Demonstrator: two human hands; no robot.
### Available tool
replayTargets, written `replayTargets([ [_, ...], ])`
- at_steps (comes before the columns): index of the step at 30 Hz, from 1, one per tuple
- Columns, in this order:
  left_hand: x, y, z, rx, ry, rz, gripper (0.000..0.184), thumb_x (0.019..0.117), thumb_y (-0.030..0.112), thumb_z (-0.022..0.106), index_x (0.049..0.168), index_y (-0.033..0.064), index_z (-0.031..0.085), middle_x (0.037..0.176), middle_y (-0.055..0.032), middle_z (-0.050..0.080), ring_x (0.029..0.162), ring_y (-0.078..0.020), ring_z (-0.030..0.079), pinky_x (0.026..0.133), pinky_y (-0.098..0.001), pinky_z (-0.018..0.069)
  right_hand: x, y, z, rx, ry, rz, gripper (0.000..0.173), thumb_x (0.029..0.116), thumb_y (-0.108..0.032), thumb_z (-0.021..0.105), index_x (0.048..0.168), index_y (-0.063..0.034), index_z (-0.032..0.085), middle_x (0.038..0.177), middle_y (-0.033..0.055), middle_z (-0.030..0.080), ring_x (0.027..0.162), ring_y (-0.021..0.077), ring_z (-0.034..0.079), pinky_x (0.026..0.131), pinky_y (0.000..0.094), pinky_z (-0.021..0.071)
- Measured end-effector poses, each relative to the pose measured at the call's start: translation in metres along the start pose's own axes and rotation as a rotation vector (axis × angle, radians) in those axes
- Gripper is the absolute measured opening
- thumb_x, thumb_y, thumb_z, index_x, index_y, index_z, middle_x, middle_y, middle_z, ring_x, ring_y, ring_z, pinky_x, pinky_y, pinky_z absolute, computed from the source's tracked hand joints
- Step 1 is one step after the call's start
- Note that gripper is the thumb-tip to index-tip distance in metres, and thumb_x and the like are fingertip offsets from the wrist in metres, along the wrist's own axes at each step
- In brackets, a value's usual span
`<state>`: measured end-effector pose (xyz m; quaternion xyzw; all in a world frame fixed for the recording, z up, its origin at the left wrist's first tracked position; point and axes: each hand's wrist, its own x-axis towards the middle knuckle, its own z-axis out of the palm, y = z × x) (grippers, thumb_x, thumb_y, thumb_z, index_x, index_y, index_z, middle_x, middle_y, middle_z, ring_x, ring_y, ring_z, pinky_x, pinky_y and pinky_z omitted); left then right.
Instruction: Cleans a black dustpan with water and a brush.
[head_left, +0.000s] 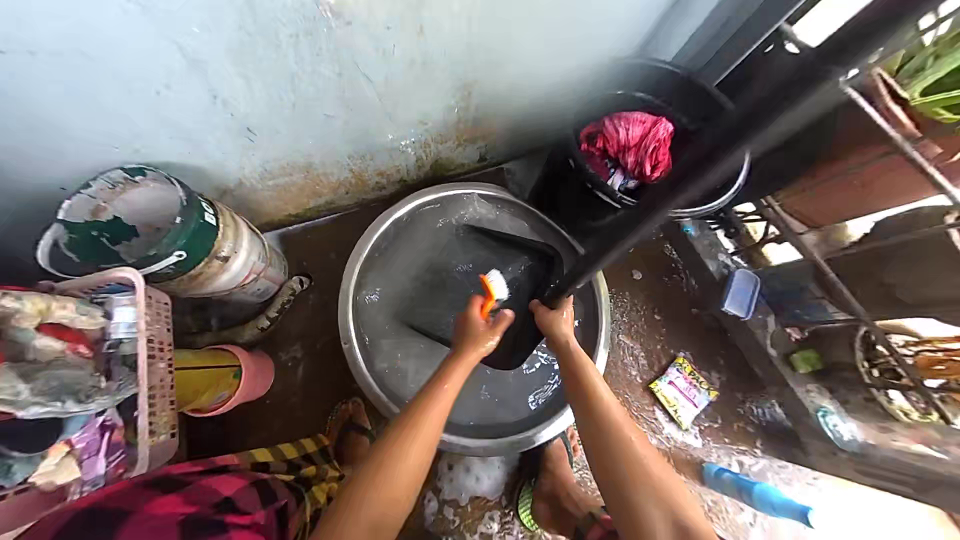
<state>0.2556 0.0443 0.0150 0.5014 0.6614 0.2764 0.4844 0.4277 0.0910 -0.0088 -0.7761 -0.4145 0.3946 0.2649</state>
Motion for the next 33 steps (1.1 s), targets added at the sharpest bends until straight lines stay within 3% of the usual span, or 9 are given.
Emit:
replayTargets([
  [5, -0.018, 0.086, 0.001, -0.113, -0.072, 0.169, 0.083, 0.0815, 0.041, 0.085, 0.138, -0.0077, 0.049, 0.135, -0.0280, 0.055, 0.124, -0.0363, 0.057, 0.106, -0.0513, 0.0466, -0.069, -0.049, -0.034, 0.019, 0.080, -0.159, 0.081, 0.0836, -0.021, 0.079, 0.145, 0.0139, 0.040, 0.139, 0.0376, 0.049, 0.132, 0.0464, 0.050, 0.111, 0.0557, 0.0424],
  [9, -0.027, 0.119, -0.021, -0.167, 0.050, 0.192, 0.041, 0.0958, 0.033, 0.071, 0.113, -0.0050, 0.067, 0.100, -0.0192, 0.070, 0.097, -0.0274, 0.068, 0.091, -0.0492, 0.0534, -0.131, -0.061, -0.023, 0.111, 0.232, -0.508, 0.072, 0.0837, -0.039, 0.066, 0.133, 0.0128, 0.057, 0.137, 0.0375, 0.051, 0.129, 0.0515, 0.048, 0.109, 0.0612, 0.0391],
  [13, -0.061, 0.138, -0.059, -0.228, 0.222, 0.272, 0.027, 0.1000, 0.020, 0.064, 0.109, -0.0056, 0.064, 0.086, -0.0076, 0.066, 0.073, -0.0094, 0.063, 0.069, -0.0284, 0.0547, -0.120, -0.050, -0.025, 0.568, 0.380, -0.797, 0.048, 0.1046, -0.030, 0.041, 0.116, 0.0089, 0.066, 0.115, 0.0188, 0.064, 0.104, 0.0153, 0.062, 0.089, 0.0287, 0.0531],
  [16, -0.089, 0.162, -0.086, -0.268, 0.342, 0.357, 0.021, 0.1008, 0.014, 0.059, 0.110, -0.0047, 0.062, 0.086, -0.0031, 0.068, 0.072, -0.0050, 0.065, 0.064, -0.0236, 0.0552, -0.090, -0.023, -0.032, 0.712, 0.426, -0.479, 0.043, 0.1052, -0.016, 0.033, 0.122, 0.0131, 0.060, 0.114, 0.0218, 0.063, 0.092, 0.0162, 0.063, 0.078, 0.0300, 0.0535],
  [21, -0.107, 0.182, -0.151, -0.233, 0.519, 0.319, 0.024, 0.1081, 0.017, 0.045, 0.108, 0.0005, 0.063, 0.082, 0.0021, 0.071, 0.067, -0.0023, 0.066, 0.059, -0.0188, 0.0553, -0.053, 0.047, 0.022, 0.768, 0.101, 0.378, 0.047, 0.1126, -0.027, 0.031, 0.142, 0.0051, 0.048, 0.134, 0.0282, 0.057, 0.117, 0.0373, 0.060, 0.096, 0.0529, 0.0490],
  [24, -0.100, 0.177, -0.176, -0.250, 0.573, 0.274, 0.030, 0.1102, 0.020, 0.039, 0.108, 0.0020, 0.063, 0.085, 0.0030, 0.071, 0.073, -0.0020, 0.067, 0.067, -0.0203, 0.0576, -0.052, 0.082, 0.061, 0.680, 0.048, 0.560, 0.050, 0.1125, -0.028, 0.033, 0.137, 0.0108, 0.053, 0.137, 0.0336, 0.056, 0.129, 0.0430, 0.054, 0.108, 0.0572, 0.0412],
  [26, -0.090, 0.164, -0.186, -0.284, 0.592, 0.235, 0.031, 0.1102, 0.021, 0.040, 0.108, 0.0029, 0.064, 0.086, 0.0010, 0.071, 0.076, -0.0043, 0.069, 0.069, -0.0229, 0.0588, -0.051, 0.090, 0.074, 0.936, -0.067, 0.587, 0.047, 0.1126, -0.028, 0.032, 0.137, 0.0072, 0.052, 0.127, 0.0260, 0.061, 0.113, 0.0330, 0.062, 0.097, 0.0497, 0.0503],
  [30, -0.060, 0.140, -0.179, -0.371, 0.612, 0.177, 0.027, 0.1096, 0.022, 0.041, 0.107, 0.0046, 0.061, 0.086, 0.0001, 0.068, 0.075, -0.0056, 0.067, 0.068, -0.0243, 0.0586, -0.067, 0.002, 0.045, 1.632, -0.355, 0.258, 0.039, 0.1092, -0.026, 0.026, 0.098, -0.0086, 0.059, 0.087, 0.0041, 0.071, 0.083, 0.0180, 0.071, 0.080, 0.0392, 0.0603],
  [33, -0.046, 0.130, -0.163, -0.416, 0.580, 0.130, 0.027, 0.1099, 0.025, 0.040, 0.108, 0.0063, 0.059, 0.086, -0.0009, 0.067, 0.076, -0.0077, 0.067, 0.068, -0.0268, 0.0588, -0.114, -0.092, 0.029, 1.154, -0.243, -0.460, 0.043, 0.1068, -0.015, 0.034, 0.124, 0.0092, 0.066, 0.137, 0.0162, 0.063, 0.132, 0.0199, 0.057, 0.115, 0.0363, 0.0431],
])
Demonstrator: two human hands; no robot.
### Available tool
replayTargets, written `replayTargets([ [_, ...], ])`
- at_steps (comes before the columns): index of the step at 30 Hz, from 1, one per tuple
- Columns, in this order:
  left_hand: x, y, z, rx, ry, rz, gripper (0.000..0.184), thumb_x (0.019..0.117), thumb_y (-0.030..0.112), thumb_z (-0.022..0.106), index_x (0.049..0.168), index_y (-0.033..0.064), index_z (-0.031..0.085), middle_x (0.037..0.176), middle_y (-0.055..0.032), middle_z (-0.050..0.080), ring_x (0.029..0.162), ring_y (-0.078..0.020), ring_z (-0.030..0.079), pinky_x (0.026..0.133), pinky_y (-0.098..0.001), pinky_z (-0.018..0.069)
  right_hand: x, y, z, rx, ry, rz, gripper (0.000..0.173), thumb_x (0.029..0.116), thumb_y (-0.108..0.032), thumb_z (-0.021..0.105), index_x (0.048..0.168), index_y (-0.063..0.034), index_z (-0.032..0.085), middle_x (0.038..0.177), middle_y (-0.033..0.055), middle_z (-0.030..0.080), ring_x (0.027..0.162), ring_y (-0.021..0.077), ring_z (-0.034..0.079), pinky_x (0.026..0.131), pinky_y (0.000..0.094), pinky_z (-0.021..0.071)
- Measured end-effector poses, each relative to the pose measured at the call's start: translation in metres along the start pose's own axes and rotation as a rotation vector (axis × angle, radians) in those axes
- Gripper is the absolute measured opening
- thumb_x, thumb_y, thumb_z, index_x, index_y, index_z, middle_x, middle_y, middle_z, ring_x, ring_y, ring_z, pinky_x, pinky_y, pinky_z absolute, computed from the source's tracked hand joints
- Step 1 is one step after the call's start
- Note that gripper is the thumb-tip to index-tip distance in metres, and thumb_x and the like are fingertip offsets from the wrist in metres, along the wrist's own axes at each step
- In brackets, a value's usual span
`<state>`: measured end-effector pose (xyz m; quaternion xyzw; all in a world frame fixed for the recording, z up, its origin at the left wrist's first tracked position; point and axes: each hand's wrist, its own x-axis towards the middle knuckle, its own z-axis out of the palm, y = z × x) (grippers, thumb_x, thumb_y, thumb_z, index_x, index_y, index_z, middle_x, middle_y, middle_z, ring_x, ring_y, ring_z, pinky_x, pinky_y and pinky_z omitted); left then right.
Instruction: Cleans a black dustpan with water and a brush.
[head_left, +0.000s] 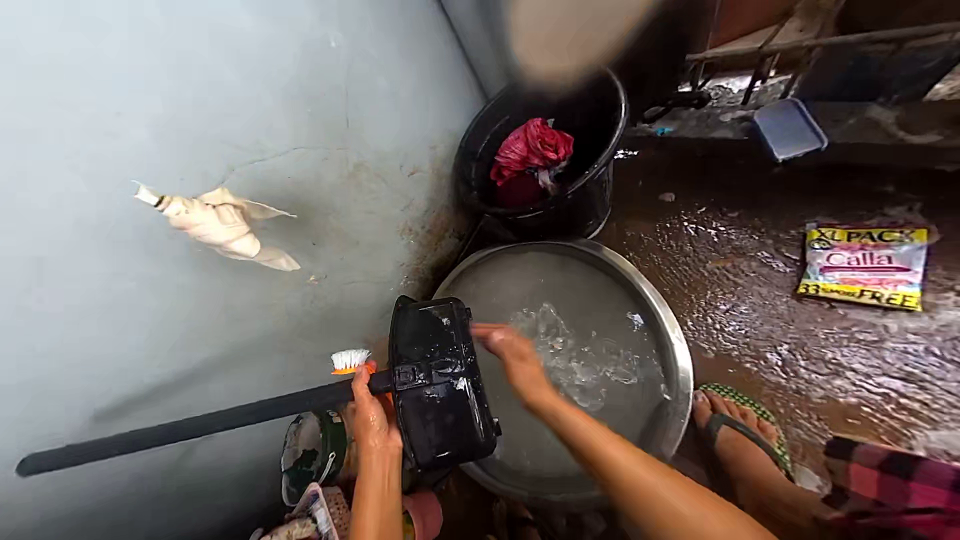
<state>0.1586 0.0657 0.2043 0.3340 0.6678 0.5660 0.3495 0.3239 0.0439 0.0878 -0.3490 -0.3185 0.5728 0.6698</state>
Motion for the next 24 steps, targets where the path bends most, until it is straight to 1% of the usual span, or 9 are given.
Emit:
replayTargets([
  [2, -0.003, -0.003, 0.015, -0.014, -0.040, -0.037, 0.029, 0.1097, 0.026, 0.038, 0.107, 0.0072, 0.059, 0.085, -0.0007, 0.067, 0.076, -0.0082, 0.068, 0.068, -0.0280, 0.0592, -0.003, -0.011, 0.036, -0.583, -0.144, -0.259, 0.049, 0.1070, -0.026, 0.037, 0.142, 0.0020, 0.058, 0.156, 0.0195, 0.046, 0.151, 0.0334, 0.036, 0.125, 0.0586, 0.0201],
  [4, -0.005, 0.002, 0.024, -0.039, -0.048, -0.072, 0.029, 0.1093, 0.027, 0.037, 0.105, 0.0075, 0.059, 0.082, -0.0026, 0.067, 0.075, -0.0107, 0.068, 0.067, -0.0309, 0.0594, 0.003, -0.008, 0.047, -0.970, -0.173, -0.416, 0.059, 0.1064, -0.039, 0.033, 0.149, -0.0022, 0.051, 0.160, 0.0153, 0.043, 0.152, 0.0363, 0.034, 0.119, 0.0717, 0.0194],
  [7, -0.006, 0.012, 0.029, -0.043, -0.040, -0.066, 0.029, 0.1091, 0.027, 0.035, 0.107, 0.0068, 0.056, 0.081, -0.0035, 0.065, 0.073, -0.0110, 0.067, 0.066, -0.0312, 0.0589, 0.039, -0.023, 0.033, -0.986, -0.316, -0.359, 0.064, 0.1080, -0.049, 0.021, 0.155, -0.0127, 0.046, 0.166, 0.0072, 0.035, 0.157, 0.0314, 0.021, 0.123, 0.0695, 0.0077],
  [9, -0.018, 0.013, 0.029, 0.032, -0.037, -0.030, 0.028, 0.1092, 0.023, 0.036, 0.104, 0.0070, 0.059, 0.079, 0.0004, 0.065, 0.071, -0.0058, 0.066, 0.065, -0.0256, 0.0580, 0.069, -0.039, 0.023, -1.026, -0.326, -0.203, 0.058, 0.1099, -0.046, 0.023, 0.154, -0.0176, 0.048, 0.165, 0.0111, 0.035, 0.157, 0.0373, 0.017, 0.122, 0.0704, 0.0069],
  [12, -0.034, 0.008, 0.038, 0.181, -0.043, 0.075, 0.029, 0.1083, 0.017, 0.040, 0.100, 0.0033, 0.063, 0.076, 0.0049, 0.065, 0.068, 0.0003, 0.063, 0.065, -0.0193, 0.0540, 0.104, -0.061, 0.026, -1.164, -0.411, 0.174, 0.058, 0.1106, -0.038, 0.024, 0.145, -0.0018, 0.054, 0.153, 0.0204, 0.050, 0.152, 0.0374, 0.031, 0.124, 0.0627, 0.0134],
  [14, -0.031, 0.011, 0.042, 0.190, -0.055, 0.180, 0.029, 0.1075, 0.013, 0.039, 0.100, -0.0002, 0.064, 0.074, 0.0072, 0.064, 0.066, 0.0026, 0.062, 0.065, -0.0173, 0.0536, 0.093, -0.053, 0.031, -1.121, -0.441, 0.229, 0.061, 0.1107, -0.037, 0.021, 0.153, 0.0016, 0.041, 0.157, 0.0209, 0.044, 0.151, 0.0350, 0.033, 0.122, 0.0573, 0.0232],
  [17, -0.025, 0.015, 0.043, 0.054, -0.134, 0.261, 0.029, 0.1059, 0.007, 0.035, 0.096, 0.0031, 0.062, 0.065, 0.0089, 0.065, 0.058, 0.0020, 0.062, 0.058, -0.0151, 0.0543, 0.060, -0.050, 0.029, -0.929, -0.513, 0.234, 0.066, 0.1116, -0.039, 0.023, 0.161, 0.0051, 0.018, 0.166, 0.0253, 0.024, 0.155, 0.0375, 0.023, 0.126, 0.0559, 0.0114],
  [21, -0.020, 0.018, 0.035, -0.012, -0.185, 0.277, 0.032, 0.1061, 0.006, 0.030, 0.096, 0.0040, 0.060, 0.065, 0.0078, 0.065, 0.057, 0.0013, 0.063, 0.058, -0.0143, 0.0543, 0.026, -0.039, 0.015, -0.702, -0.482, -0.092, 0.049, 0.1077, -0.024, 0.033, 0.152, -0.0128, 0.051, 0.164, 0.0176, 0.036, 0.155, 0.0366, 0.025, 0.125, 0.0612, 0.0098],
  [24, -0.016, 0.012, 0.031, -0.037, -0.207, 0.278, 0.033, 0.1065, 0.007, 0.029, 0.098, 0.0035, 0.061, 0.066, 0.0070, 0.066, 0.058, 0.0005, 0.063, 0.058, -0.0151, 0.0549, 0.033, -0.038, 0.009, -0.566, -0.561, -0.189, 0.045, 0.1020, -0.019, 0.040, 0.138, -0.0092, 0.065, 0.152, 0.0201, 0.049, 0.146, 0.0382, 0.037, 0.119, 0.0600, 0.0217],
])
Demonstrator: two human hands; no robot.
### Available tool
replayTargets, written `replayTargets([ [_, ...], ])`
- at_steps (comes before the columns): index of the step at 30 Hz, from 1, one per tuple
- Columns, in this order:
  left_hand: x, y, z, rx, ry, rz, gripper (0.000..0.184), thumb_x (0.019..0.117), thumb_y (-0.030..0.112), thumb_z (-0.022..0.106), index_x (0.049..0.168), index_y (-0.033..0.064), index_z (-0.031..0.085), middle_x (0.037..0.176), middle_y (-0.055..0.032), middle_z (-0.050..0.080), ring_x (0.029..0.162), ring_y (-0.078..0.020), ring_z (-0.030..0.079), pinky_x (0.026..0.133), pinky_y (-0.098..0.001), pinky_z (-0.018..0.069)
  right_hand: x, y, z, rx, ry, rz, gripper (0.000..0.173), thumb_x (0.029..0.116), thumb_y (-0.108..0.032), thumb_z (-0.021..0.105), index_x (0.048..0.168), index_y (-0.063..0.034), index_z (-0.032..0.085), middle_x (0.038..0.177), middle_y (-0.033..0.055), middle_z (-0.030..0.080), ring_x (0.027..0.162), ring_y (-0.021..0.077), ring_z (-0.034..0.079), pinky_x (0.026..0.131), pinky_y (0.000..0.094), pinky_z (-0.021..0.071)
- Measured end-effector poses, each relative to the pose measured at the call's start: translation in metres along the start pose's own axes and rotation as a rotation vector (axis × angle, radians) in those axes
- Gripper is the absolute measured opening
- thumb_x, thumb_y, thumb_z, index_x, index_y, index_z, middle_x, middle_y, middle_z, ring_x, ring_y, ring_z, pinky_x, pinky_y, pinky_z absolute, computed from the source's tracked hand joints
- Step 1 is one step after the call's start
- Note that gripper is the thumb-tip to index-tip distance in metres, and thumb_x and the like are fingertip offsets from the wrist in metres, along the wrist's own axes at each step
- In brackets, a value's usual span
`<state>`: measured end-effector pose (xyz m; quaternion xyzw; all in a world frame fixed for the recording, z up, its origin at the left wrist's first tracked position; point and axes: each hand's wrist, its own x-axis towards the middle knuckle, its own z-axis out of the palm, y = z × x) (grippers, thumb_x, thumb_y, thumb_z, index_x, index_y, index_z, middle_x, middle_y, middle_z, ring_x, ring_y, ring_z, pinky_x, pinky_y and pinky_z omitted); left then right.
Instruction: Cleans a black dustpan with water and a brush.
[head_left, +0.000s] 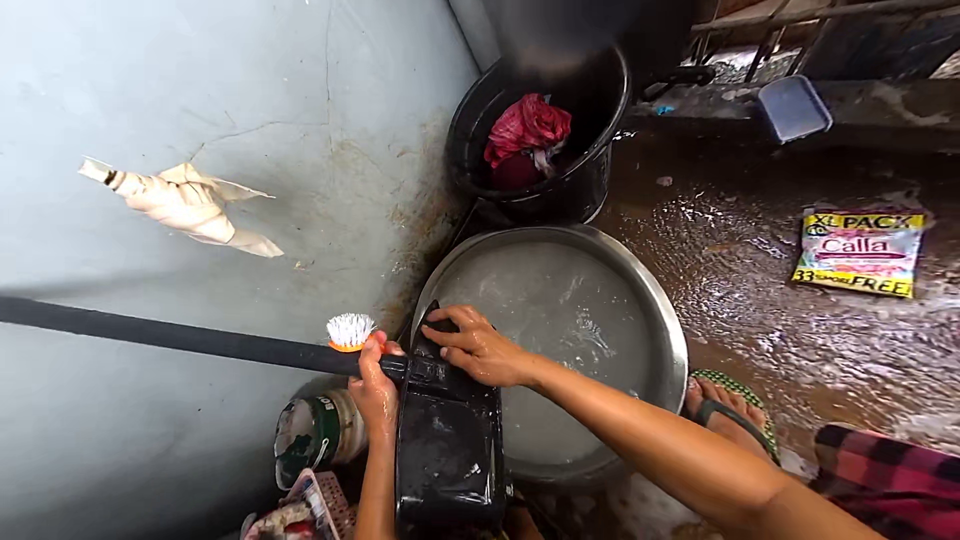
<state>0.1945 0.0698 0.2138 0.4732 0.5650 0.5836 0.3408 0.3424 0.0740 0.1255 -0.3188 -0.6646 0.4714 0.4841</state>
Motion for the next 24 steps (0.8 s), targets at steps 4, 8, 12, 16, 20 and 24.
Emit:
replayTargets([
  [4, 0.006, -0.008, -0.003, 0.052, 0.106, 0.060, 0.031, 0.1056, 0.007, 0.032, 0.094, 0.0033, 0.060, 0.065, 0.0070, 0.064, 0.058, -0.0001, 0.063, 0.059, -0.0170, 0.0550, -0.014, -0.036, 0.026, -0.103, -0.044, 0.057, 0.070, 0.1063, -0.047, 0.040, 0.158, -0.0001, 0.035, 0.164, 0.0198, 0.033, 0.155, 0.0325, 0.026, 0.127, 0.0556, 0.0110],
  [8, 0.012, -0.015, 0.001, 0.151, 0.294, 0.116, 0.023, 0.1068, 0.009, 0.041, 0.099, -0.0003, 0.060, 0.068, 0.0058, 0.062, 0.061, -0.0007, 0.063, 0.063, -0.0190, 0.0560, -0.032, -0.067, 0.074, -0.419, 0.045, 0.104, 0.064, 0.1050, -0.032, 0.035, 0.159, 0.0015, 0.030, 0.167, 0.0259, 0.020, 0.153, 0.0502, 0.021, 0.121, 0.0637, 0.0220],
  [12, 0.024, 0.001, -0.007, 0.154, 0.340, 0.180, 0.023, 0.1085, 0.012, 0.040, 0.100, 0.0028, 0.059, 0.070, 0.0072, 0.062, 0.062, -0.0001, 0.063, 0.064, -0.0187, 0.0555, -0.051, -0.068, 0.093, -0.556, 0.106, -0.158, 0.056, 0.1049, -0.027, 0.034, 0.153, 0.0002, 0.045, 0.164, 0.0138, 0.037, 0.152, 0.0395, 0.032, 0.119, 0.0628, 0.0270],
  [16, 0.041, 0.033, -0.027, 0.158, 0.393, 0.123, 0.036, 0.1122, 0.027, 0.034, 0.114, 0.0021, 0.059, 0.083, 0.0031, 0.065, 0.071, -0.0013, 0.065, 0.068, -0.0206, 0.0553, -0.089, -0.035, 0.117, -0.614, 0.260, -0.364, 0.055, 0.1059, -0.041, 0.037, 0.156, -0.0182, 0.042, 0.166, -0.0002, 0.036, 0.157, 0.0231, 0.022, 0.124, 0.0591, 0.0120],
  [20, 0.043, 0.077, -0.044, 0.022, 0.232, 0.018, 0.055, 0.1122, 0.045, 0.019, 0.138, 0.0049, 0.046, 0.114, -0.0031, 0.065, 0.101, -0.0069, 0.065, 0.089, -0.0286, 0.0558, -0.083, 0.022, 0.074, -0.261, 0.701, -0.043, 0.065, 0.1077, -0.055, 0.029, 0.144, -0.0061, 0.050, 0.151, 0.0252, 0.046, 0.144, 0.0334, 0.043, 0.117, 0.0492, 0.0353],
  [24, 0.038, 0.101, -0.064, -0.090, 0.076, 0.105, 0.046, 0.1127, 0.036, 0.010, 0.127, 0.0101, 0.045, 0.105, 0.0037, 0.066, 0.098, -0.0030, 0.066, 0.085, -0.0249, 0.0582, -0.090, 0.105, 0.003, 0.102, 0.706, 0.634, 0.045, 0.1085, -0.017, 0.035, 0.142, 0.0108, 0.048, 0.140, 0.0313, 0.054, 0.132, 0.0377, 0.053, 0.113, 0.0461, 0.0422],
])
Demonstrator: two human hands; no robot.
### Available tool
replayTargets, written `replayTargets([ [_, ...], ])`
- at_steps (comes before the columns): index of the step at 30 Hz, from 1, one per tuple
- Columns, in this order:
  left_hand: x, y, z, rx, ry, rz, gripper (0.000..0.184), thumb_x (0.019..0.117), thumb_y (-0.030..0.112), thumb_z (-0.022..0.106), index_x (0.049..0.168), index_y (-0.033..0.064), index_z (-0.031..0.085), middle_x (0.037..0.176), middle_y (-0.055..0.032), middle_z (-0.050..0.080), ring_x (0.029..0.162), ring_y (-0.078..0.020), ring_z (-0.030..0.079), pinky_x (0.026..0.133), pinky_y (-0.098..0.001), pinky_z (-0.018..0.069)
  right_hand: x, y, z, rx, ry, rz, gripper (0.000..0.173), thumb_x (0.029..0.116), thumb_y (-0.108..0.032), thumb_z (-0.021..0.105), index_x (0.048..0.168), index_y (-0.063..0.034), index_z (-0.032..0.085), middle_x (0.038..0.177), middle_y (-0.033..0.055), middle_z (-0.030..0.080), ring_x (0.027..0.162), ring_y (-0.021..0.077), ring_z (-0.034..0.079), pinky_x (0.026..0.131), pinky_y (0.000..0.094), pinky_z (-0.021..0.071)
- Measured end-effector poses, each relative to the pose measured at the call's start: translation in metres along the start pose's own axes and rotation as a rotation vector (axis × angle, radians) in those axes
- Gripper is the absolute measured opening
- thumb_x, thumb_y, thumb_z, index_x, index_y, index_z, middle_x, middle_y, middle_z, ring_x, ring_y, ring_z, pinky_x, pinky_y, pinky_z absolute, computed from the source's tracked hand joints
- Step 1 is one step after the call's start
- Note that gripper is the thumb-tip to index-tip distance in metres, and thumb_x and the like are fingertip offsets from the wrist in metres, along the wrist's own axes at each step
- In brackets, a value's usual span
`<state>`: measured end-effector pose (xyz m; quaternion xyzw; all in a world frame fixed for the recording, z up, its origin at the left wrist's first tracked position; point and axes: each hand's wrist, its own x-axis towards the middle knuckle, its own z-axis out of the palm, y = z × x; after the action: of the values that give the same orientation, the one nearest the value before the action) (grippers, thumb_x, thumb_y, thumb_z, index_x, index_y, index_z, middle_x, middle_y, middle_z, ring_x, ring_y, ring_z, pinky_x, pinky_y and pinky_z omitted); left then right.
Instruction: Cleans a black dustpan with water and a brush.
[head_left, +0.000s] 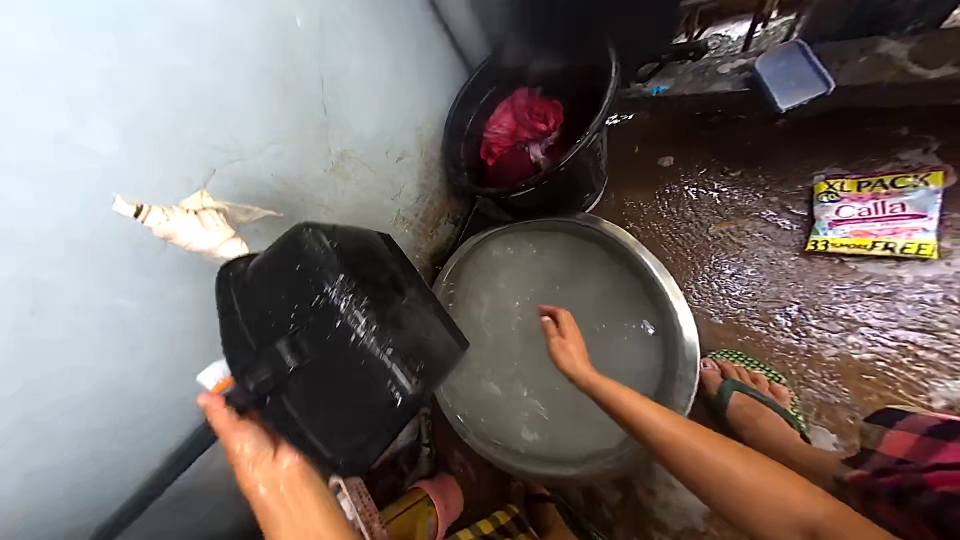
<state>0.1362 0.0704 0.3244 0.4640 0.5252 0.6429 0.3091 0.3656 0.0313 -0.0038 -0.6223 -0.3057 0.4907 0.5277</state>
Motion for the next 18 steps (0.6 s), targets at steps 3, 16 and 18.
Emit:
replayTargets([
  [3, -0.011, 0.003, -0.002, -0.061, -0.099, -0.018, 0.049, 0.1127, 0.035, 0.009, 0.128, 0.0087, 0.048, 0.107, 0.0019, 0.070, 0.100, -0.0045, 0.069, 0.085, -0.0258, 0.0599, 0.027, 0.057, -0.023, -0.013, 0.155, 0.394, 0.045, 0.1099, -0.019, 0.033, 0.142, 0.0094, 0.049, 0.140, 0.0330, 0.054, 0.133, 0.0427, 0.052, 0.112, 0.0547, 0.0401],
  [16, -0.026, -0.052, 0.012, -0.219, -0.161, -0.186, 0.049, 0.1096, 0.044, 0.021, 0.119, 0.0121, 0.057, 0.103, -0.0009, 0.072, 0.098, -0.0094, 0.071, 0.082, -0.0327, 0.0614, -0.033, -0.147, 0.059, 0.384, -0.400, -0.622, 0.076, 0.1091, -0.050, 0.013, 0.155, 0.0042, 0.039, 0.165, 0.0204, 0.032, 0.156, 0.0330, 0.022, 0.128, 0.0559, 0.0100],
  [18, -0.038, -0.042, 0.014, -0.123, -0.140, -0.166, 0.051, 0.1106, 0.044, 0.016, 0.125, 0.0130, 0.054, 0.107, 0.0009, 0.071, 0.100, -0.0077, 0.069, 0.084, -0.0320, 0.0607, -0.014, -0.138, 0.061, 0.236, -0.381, -0.608, 0.075, 0.1082, -0.052, 0.012, 0.158, -0.0002, 0.036, 0.167, 0.0178, 0.029, 0.157, 0.0343, 0.020, 0.126, 0.0619, 0.0102],
])
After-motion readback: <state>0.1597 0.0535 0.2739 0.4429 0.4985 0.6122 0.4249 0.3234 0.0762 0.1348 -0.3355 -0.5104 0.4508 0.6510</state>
